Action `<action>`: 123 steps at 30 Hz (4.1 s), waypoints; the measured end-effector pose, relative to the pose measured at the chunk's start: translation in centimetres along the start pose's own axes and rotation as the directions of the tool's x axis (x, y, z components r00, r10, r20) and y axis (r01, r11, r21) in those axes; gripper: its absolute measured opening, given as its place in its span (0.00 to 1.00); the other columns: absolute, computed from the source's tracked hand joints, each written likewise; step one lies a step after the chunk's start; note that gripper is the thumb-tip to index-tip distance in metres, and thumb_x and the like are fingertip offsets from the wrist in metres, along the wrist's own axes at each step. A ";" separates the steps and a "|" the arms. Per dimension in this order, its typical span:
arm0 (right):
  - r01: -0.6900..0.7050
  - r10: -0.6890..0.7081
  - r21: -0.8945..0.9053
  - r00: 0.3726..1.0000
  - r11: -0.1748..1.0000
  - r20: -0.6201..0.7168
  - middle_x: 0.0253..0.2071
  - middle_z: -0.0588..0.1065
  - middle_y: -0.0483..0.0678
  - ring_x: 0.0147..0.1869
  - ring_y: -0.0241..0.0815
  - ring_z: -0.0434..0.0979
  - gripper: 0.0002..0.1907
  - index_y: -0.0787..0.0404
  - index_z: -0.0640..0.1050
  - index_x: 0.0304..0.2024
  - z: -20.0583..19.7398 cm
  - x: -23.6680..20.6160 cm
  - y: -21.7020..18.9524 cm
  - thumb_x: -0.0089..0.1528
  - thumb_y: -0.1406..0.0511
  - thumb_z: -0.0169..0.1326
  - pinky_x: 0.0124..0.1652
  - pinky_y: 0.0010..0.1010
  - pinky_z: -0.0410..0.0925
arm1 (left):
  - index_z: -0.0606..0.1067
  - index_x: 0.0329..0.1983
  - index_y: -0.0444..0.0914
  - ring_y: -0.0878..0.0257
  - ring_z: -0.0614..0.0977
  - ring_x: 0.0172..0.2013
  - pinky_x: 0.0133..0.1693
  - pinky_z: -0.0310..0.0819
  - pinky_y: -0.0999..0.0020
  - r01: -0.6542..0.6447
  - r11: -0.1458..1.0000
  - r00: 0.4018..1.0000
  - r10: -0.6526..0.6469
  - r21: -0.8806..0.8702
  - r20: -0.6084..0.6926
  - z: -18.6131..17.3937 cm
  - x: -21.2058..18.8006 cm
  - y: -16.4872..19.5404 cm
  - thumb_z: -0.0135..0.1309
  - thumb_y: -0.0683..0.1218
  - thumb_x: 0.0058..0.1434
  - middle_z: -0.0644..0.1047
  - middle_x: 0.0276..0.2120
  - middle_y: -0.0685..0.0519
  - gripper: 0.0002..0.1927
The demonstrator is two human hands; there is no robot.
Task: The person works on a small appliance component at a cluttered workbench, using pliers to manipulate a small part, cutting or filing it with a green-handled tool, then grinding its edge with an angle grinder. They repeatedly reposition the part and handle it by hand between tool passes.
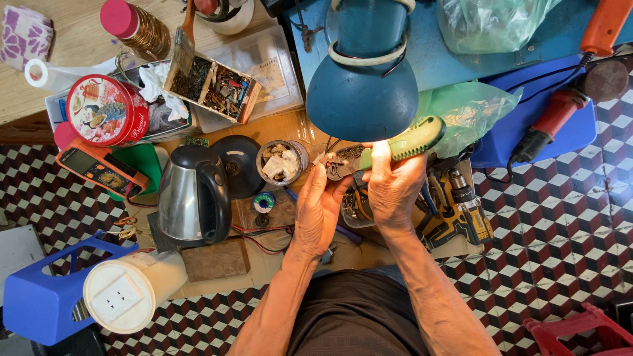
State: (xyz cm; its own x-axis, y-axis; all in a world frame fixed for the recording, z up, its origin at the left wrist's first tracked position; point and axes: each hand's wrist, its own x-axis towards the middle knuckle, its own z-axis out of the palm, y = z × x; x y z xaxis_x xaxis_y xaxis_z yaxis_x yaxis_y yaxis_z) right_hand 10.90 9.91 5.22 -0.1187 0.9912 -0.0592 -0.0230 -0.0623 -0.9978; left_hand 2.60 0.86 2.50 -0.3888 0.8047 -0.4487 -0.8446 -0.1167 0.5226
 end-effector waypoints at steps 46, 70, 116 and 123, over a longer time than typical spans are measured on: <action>-0.273 0.266 0.069 0.959 0.960 0.093 0.39 0.82 0.56 0.22 0.34 0.77 0.07 0.68 0.73 0.39 -1.6 -0.5 -2.5 0.67 0.68 0.49 0.20 0.21 0.69 | 0.66 0.68 0.34 0.61 0.74 0.60 0.67 0.67 0.62 0.029 0.998 0.999 -0.030 0.051 0.022 -0.6 -0.5 0.6 0.43 0.49 0.76 0.73 0.57 0.49 0.22; -0.235 0.222 0.134 0.970 0.963 0.103 0.39 0.82 0.55 0.21 0.33 0.75 0.04 0.66 0.71 0.41 -1.5 -0.9 -2.4 0.67 0.69 0.50 0.20 0.20 0.67 | 0.67 0.67 0.33 0.60 0.75 0.59 0.67 0.67 0.60 -0.015 1.000 1.000 0.015 0.005 0.005 -0.5 -0.4 0.2 0.44 0.49 0.75 0.75 0.57 0.48 0.22; -0.194 0.182 0.088 0.974 0.977 0.135 0.36 0.81 0.53 0.22 0.31 0.74 0.06 0.67 0.74 0.40 -1.7 -0.3 -3.5 0.69 0.68 0.50 0.20 0.18 0.67 | 0.69 0.66 0.33 0.62 0.75 0.58 0.62 0.71 0.63 0.015 0.999 1.000 -0.014 0.045 -0.020 0.0 -0.8 0.5 0.44 0.51 0.75 0.74 0.57 0.49 0.23; -0.107 0.098 0.052 0.984 0.993 0.151 0.36 0.80 0.55 0.24 0.32 0.74 0.04 0.68 0.71 0.41 -1.8 -0.7 -3.6 0.67 0.71 0.53 0.22 0.19 0.67 | 0.70 0.65 0.33 0.63 0.77 0.55 0.61 0.72 0.63 0.000 0.999 1.000 0.000 0.033 -0.005 0.0 0.0 0.2 0.45 0.51 0.75 0.76 0.54 0.50 0.22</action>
State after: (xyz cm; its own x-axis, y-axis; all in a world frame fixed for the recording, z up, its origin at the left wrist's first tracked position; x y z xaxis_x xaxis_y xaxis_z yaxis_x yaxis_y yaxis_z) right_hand 12.83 9.69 8.82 -0.2690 0.9511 -0.1519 -0.0621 -0.1745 -0.9827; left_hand 2.44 0.80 2.61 -0.3903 0.8019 -0.4523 -0.8323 -0.0973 0.5457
